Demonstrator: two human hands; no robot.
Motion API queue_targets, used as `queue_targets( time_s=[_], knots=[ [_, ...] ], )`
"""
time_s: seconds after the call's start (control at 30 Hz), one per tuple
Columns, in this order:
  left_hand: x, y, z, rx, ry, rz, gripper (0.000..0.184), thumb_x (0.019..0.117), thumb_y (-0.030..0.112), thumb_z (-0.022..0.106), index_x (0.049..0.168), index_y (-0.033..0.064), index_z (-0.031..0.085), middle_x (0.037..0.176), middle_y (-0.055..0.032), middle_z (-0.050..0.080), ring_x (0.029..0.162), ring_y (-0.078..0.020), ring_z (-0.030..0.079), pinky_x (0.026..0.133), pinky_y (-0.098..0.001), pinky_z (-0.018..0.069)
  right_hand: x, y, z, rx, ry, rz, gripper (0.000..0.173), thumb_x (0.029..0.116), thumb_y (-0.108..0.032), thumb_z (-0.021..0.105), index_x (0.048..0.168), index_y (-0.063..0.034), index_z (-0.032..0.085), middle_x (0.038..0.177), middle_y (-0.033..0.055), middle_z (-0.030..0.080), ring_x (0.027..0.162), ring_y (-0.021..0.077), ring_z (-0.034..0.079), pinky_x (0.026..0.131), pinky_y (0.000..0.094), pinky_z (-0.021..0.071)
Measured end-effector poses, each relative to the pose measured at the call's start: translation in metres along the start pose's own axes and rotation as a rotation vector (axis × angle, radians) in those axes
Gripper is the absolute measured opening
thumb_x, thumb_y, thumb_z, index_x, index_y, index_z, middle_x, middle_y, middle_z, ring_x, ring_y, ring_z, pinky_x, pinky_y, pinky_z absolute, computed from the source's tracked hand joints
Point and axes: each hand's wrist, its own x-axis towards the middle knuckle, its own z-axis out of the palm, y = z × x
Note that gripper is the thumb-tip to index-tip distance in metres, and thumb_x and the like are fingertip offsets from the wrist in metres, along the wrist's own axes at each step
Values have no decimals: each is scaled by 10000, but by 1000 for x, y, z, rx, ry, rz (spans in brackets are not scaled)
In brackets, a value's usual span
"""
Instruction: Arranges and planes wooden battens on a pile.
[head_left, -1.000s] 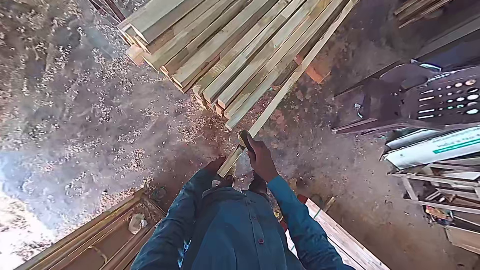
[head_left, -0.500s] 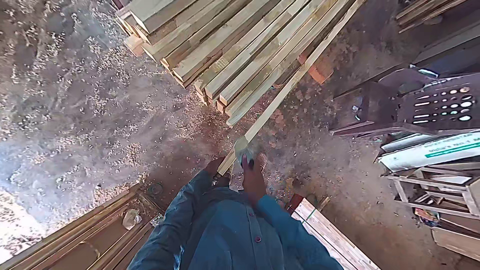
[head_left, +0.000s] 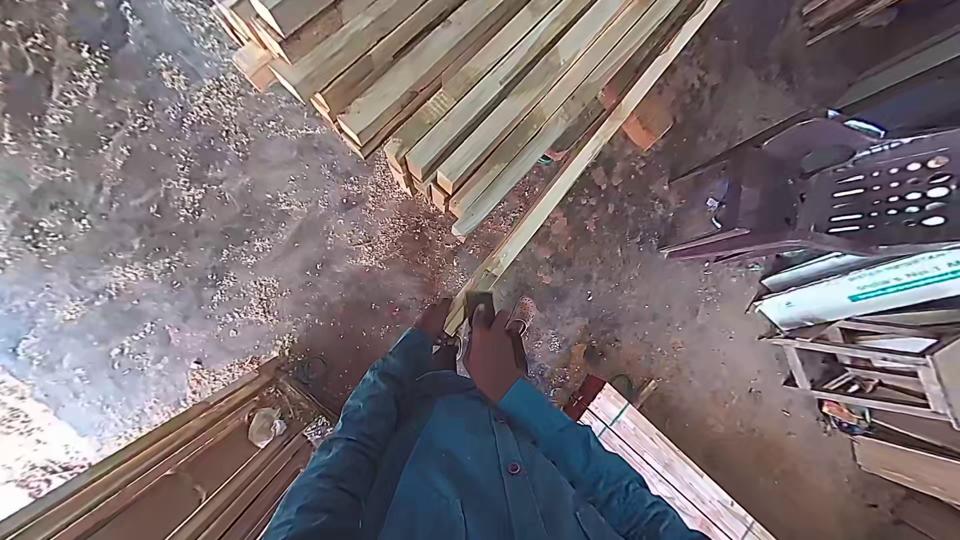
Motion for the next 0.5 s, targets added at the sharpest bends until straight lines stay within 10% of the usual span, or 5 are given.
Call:
queue_targets(
  time_s=[0.1, 0.2, 0.4, 0.5],
  knots=[
    [-7, 5, 1, 89, 28, 28, 674, 1113, 545, 230, 1271, 7, 605, 1039, -195, 619, 786, -269, 589, 711, -440, 510, -24, 0, -13, -57, -156, -42, 648, 997, -116, 561, 1590, -19, 318, 1535, 350, 319, 1214, 448, 595, 936, 469, 571],
    [-35, 14, 11, 385, 148, 161, 729, 1129, 470, 139, 1338, -61, 592, 1338, -300, 616, 1266, -414, 608, 1064, -598, 455, -14, 19, -55, -36, -63, -13, 560, 981, -167, 602, 1512, -49, 470, 1467, 328, 444, 1134, 431, 646, 926, 510, 565],
    [-38, -2, 38, 547, 306, 317, 711, 1130, 442, 130, 1243, -17, 662, 1185, -266, 697, 1172, -416, 665, 1004, -595, 497, 53, 51, -95, 4, 133, 116, 383, 931, -126, 692, 1262, 49, 611, 1360, 348, 512, 1079, 469, 653, 851, 582, 574],
    [-37, -3, 38, 538, 306, 350, 706, 1135, 414, 133, 1227, -45, 661, 1202, -271, 687, 1192, -404, 653, 1030, -575, 483, 11, 22, -57, -36, -27, 14, 458, 965, -44, 590, 1393, 102, 519, 1477, 360, 399, 1270, 464, 557, 1003, 521, 525]
  ],
)
